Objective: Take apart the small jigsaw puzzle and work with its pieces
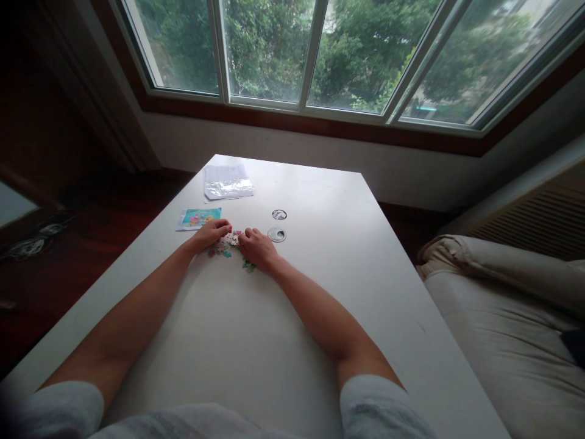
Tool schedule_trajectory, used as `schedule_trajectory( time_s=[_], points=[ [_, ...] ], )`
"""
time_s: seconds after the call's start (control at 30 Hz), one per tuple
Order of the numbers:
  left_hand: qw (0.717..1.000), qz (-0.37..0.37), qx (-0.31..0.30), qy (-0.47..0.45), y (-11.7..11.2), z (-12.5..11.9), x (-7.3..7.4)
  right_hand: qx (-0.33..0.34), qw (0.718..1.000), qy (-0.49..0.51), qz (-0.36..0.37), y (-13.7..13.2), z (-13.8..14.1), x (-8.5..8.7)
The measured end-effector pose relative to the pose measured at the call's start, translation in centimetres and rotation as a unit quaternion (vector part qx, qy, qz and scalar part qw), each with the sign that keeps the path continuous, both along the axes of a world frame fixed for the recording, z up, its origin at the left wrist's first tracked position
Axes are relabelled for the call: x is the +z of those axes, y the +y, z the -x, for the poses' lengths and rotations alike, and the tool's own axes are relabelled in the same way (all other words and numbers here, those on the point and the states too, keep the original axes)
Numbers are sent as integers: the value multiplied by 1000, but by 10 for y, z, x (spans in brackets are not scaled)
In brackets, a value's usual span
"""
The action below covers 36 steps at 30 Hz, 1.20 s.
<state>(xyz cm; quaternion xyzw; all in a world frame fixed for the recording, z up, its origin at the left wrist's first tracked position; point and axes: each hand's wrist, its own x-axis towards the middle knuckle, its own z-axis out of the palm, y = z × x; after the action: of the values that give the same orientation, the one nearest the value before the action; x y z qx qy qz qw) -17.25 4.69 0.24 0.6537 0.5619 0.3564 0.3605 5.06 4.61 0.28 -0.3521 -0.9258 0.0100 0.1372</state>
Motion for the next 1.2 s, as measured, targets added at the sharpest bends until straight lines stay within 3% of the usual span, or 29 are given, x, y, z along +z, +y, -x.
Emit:
schedule_trajectory(
  time_s=[0.33,0.53,0.7,0.83,1.0,1.2],
  points=[
    [997,-54,32,36,1,-8,-1,-18,999,-1,38,1,0,0],
    [988,-101,99,53,3,-24,-11,-19,999,23,43,5,2,-5],
    [983,-115,131,53,-12,-24,-15,-35,990,114,75,14,2,-10],
    [980,-117,147,71,-28,-25,-14,-26,962,236,138,24,-2,-17],
    [965,-141,120,186,-33,-21,-10,-11,917,346,199,31,-6,-21],
    [946,-137,41,292,-36,-13,-2,0,892,379,246,35,-8,-27]
  ],
)
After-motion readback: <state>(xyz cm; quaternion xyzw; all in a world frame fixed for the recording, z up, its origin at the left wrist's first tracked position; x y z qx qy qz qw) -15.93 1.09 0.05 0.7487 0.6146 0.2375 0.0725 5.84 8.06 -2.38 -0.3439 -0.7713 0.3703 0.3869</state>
